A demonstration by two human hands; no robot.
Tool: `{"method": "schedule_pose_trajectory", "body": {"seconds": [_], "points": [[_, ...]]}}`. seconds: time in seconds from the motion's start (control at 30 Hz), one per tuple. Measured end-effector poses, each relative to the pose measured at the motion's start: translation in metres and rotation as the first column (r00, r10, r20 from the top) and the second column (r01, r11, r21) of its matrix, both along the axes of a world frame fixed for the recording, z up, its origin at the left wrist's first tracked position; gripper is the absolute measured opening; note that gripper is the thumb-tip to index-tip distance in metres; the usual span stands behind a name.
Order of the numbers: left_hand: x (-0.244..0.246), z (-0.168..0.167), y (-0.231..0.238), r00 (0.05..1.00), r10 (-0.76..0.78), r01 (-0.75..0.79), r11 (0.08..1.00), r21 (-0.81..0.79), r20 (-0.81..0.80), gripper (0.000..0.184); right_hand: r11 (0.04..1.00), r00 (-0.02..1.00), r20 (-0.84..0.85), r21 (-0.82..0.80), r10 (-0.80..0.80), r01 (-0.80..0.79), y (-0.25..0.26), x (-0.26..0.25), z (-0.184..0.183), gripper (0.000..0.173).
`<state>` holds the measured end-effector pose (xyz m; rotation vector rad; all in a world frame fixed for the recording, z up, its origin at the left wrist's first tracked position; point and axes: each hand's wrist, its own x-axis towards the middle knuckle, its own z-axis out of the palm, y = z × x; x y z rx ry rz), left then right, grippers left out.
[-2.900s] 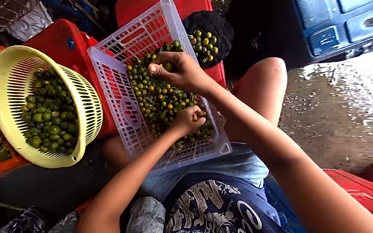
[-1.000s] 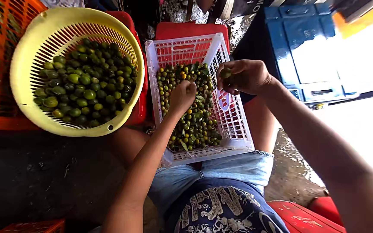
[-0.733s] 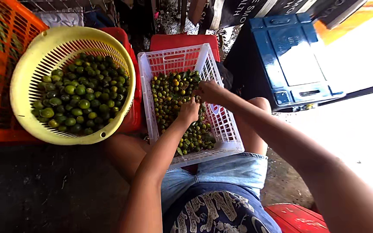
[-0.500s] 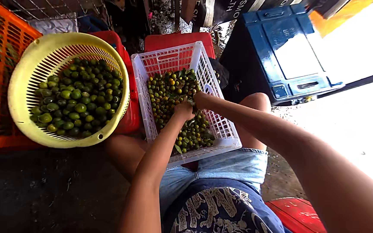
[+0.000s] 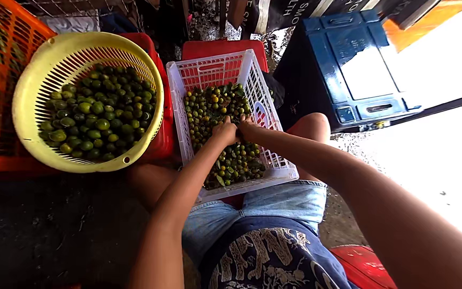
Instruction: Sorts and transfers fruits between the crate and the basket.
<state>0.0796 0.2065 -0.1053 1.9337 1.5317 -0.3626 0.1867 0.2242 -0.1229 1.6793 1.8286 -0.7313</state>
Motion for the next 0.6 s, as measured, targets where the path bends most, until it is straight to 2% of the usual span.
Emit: {"method": "schedule_pose_trajectory", "body": {"seconds": [0.1, 0.17, 0.2, 0.23, 0.27, 0.3, 0.37, 0.4, 0.43, 0.47, 0.5, 0.6], "points": [[-0.021, 0.034, 0.004, 1.000, -0.026, 0.025, 0.999, 0.037, 0.008, 0.038, 0.999, 1.000, -0.002, -0.042, -0.023, 0.023, -0.002, -0.001, 0.004, 0.076], [-0.040, 0.054, 0.006, 0.973, 0.068, -0.087, 0.993, 0.079, 0.220, 0.035, 0.998, 0.999, -0.002, -0.024, -0.055, 0.055, -0.006, -0.003, 0.006, 0.072], [-0.048, 0.065, 0.003, 0.905, 0.163, -0.199, 0.979, 0.052, 0.393, 0.033, 0.998, 0.998, -0.004, -0.006, -0.067, 0.067, -0.008, -0.004, 0.003, 0.071], [-0.054, 0.075, -0.003, 0.788, 0.277, -0.321, 0.947, -0.017, 0.550, 0.031, 0.998, 0.998, -0.001, 0.008, -0.068, 0.068, -0.011, -0.003, -0.002, 0.072], [-0.058, 0.080, -0.010, 0.601, 0.390, -0.433, 0.893, -0.126, 0.698, 0.030, 0.998, 0.998, 0.013, 0.012, -0.056, 0.056, -0.012, -0.004, -0.007, 0.073], [-0.061, 0.081, -0.016, 0.357, 0.490, -0.495, 0.821, -0.284, 0.795, 0.031, 0.999, 0.998, 0.025, 0.016, -0.050, 0.049, -0.012, -0.004, -0.010, 0.075], [-0.063, 0.079, -0.030, -0.125, 0.602, -0.472, 0.663, -0.581, 0.789, 0.029, 0.998, 0.998, 0.021, 0.021, -0.053, 0.052, -0.014, -0.002, -0.012, 0.074], [-0.063, 0.076, -0.036, -0.280, 0.612, -0.430, 0.609, -0.666, 0.740, 0.029, 0.997, 0.998, 0.006, 0.027, -0.067, 0.067, -0.015, -0.001, -0.012, 0.074], [-0.064, 0.073, -0.042, -0.358, 0.620, -0.391, 0.579, -0.715, 0.698, 0.032, 0.996, 0.997, -0.005, 0.028, -0.083, 0.083, -0.016, -0.001, -0.013, 0.073], [-0.064, 0.069, -0.047, -0.387, 0.638, -0.368, 0.555, -0.746, 0.665, 0.039, 0.996, 0.996, -0.005, 0.035, -0.088, 0.088, -0.017, -0.001, -0.015, 0.074], [-0.064, 0.068, -0.050, -0.388, 0.661, -0.378, 0.521, -0.765, 0.642, 0.044, 0.995, 0.996, 0.010, 0.046, -0.091, 0.091, -0.018, -0.003, -0.017, 0.074], [-0.065, 0.065, -0.048, -0.409, 0.664, -0.484, 0.423, -0.766, 0.626, 0.044, 0.992, 0.993, 0.039, 0.060, -0.110, 0.107, -0.016, -0.007, -0.018, 0.084]]}}
